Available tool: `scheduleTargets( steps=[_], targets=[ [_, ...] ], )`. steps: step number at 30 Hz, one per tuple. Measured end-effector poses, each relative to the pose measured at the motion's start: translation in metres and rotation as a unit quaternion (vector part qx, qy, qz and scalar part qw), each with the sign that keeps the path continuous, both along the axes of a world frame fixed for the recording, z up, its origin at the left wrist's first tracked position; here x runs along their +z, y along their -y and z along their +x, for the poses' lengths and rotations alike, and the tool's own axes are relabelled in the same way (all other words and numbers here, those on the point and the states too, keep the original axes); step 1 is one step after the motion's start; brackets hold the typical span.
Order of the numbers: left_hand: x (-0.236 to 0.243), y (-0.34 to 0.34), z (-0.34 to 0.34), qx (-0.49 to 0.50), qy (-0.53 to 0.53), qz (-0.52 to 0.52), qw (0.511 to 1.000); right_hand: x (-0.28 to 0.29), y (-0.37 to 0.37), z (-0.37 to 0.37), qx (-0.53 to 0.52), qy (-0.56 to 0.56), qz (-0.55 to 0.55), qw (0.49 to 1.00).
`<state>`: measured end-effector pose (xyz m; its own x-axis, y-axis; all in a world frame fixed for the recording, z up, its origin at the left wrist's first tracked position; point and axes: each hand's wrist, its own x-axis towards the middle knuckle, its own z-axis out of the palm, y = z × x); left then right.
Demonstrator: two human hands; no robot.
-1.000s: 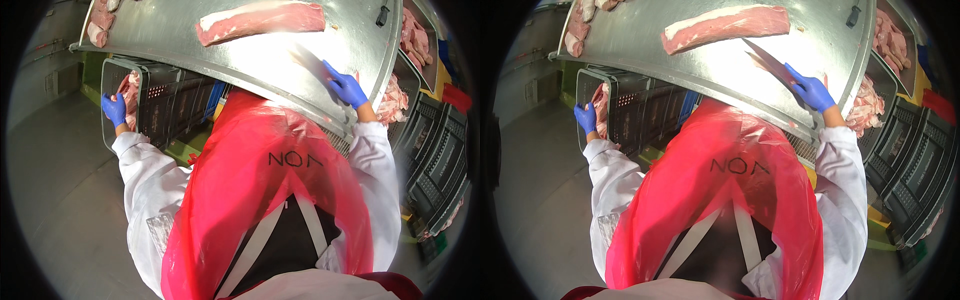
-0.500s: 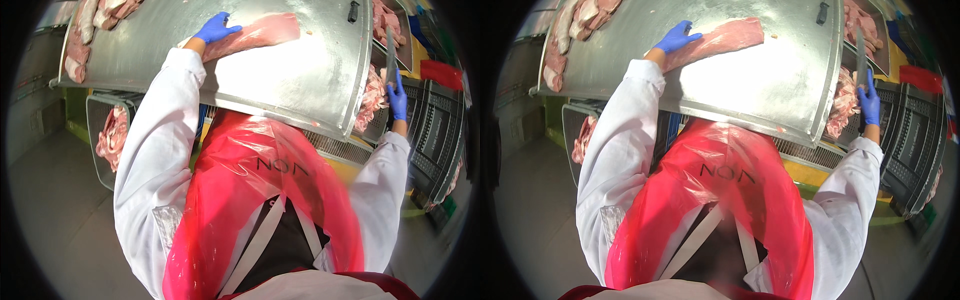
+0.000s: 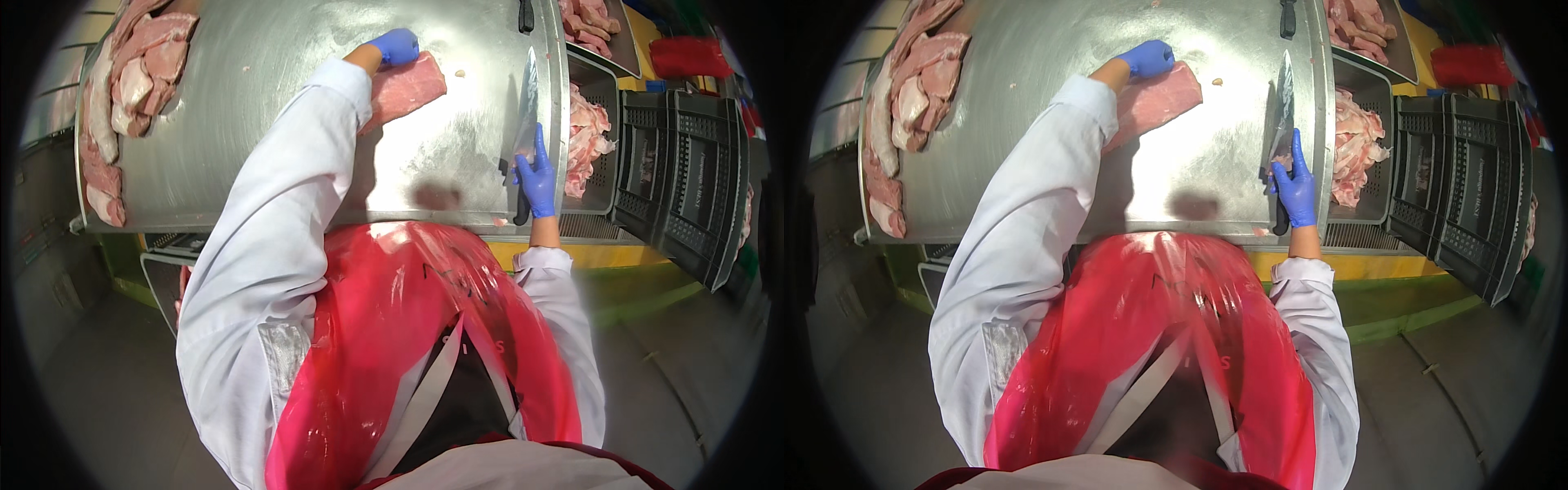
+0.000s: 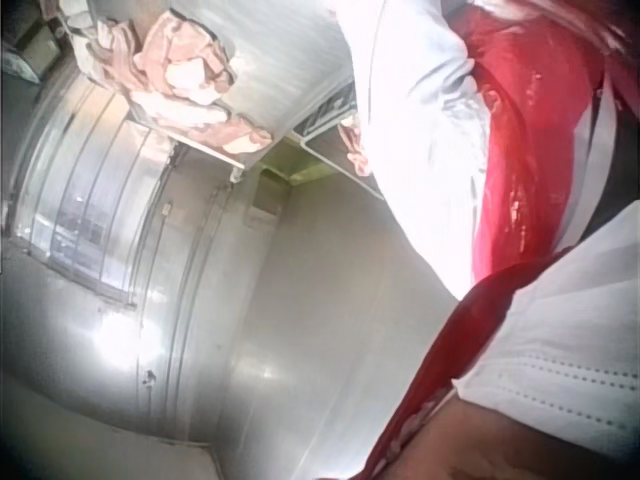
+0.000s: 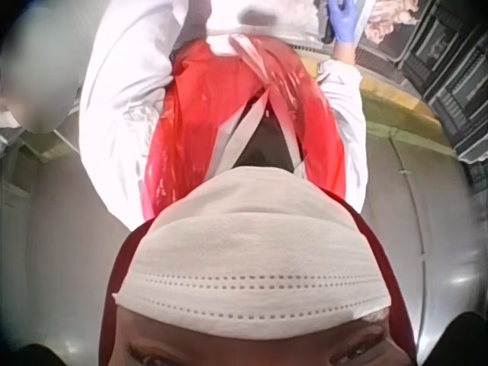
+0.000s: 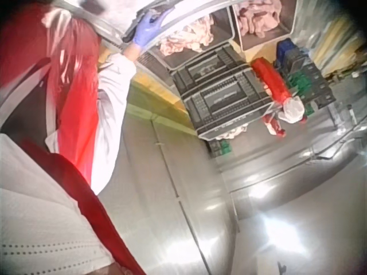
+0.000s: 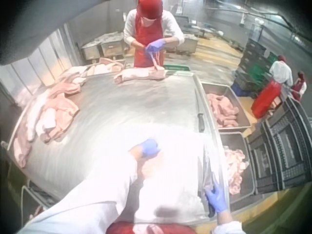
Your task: The person uses a knife to trim fat and connective tissue from large cuts of raw meat on a stainless steel table. They repeatedly slice along the surface of the meat, separating the fat layer and placing the trimmed pieces into a nearby bin. The process involves handling multiple large cuts sequentially.
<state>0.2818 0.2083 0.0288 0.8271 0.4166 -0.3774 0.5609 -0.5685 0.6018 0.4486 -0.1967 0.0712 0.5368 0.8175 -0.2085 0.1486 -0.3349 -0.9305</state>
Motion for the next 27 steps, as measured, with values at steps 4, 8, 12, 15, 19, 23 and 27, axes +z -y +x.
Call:
scheduleTargets(
  steps=[4, 8, 12, 15, 19, 23, 27],
  targets=[
    [0.01, 0.006, -0.017, 0.008, 0.027, -0.069, 0.997, 0.002, -0.041, -0.027, -0.029, -0.068, 0.009, 0.997],
    [0.031, 0.023, -0.029, 0.002, 0.076, -0.039, 0.996, 0.006, -0.12, -0.05, -0.019, -0.083, -0.041, 0.995],
    [0.027, 0.034, -0.034, -0.028, 0.134, 0.056, 0.989, -0.001, -0.191, -0.065, 0.037, -0.051, -0.088, 0.994],
    [0.018, 0.039, -0.038, -0.017, 0.185, 0.098, 0.978, -0.02, -0.162, -0.074, 0.107, -0.058, -0.092, 0.988],
    [0.027, 0.034, -0.04, 0.031, 0.207, 0.069, 0.975, 0.034, -0.114, -0.106, 0.118, -0.152, -0.198, 0.961],
    [0.041, 0.029, -0.042, 0.011, 0.139, 0.083, 0.987, -0.007, -0.181, -0.09, 0.116, -0.171, -0.11, 0.972],
    [0.042, 0.017, -0.048, 0.013, 0.177, 0.107, 0.978, 0.017, -0.189, -0.101, 0.152, -0.182, -0.141, 0.961]
  ],
)
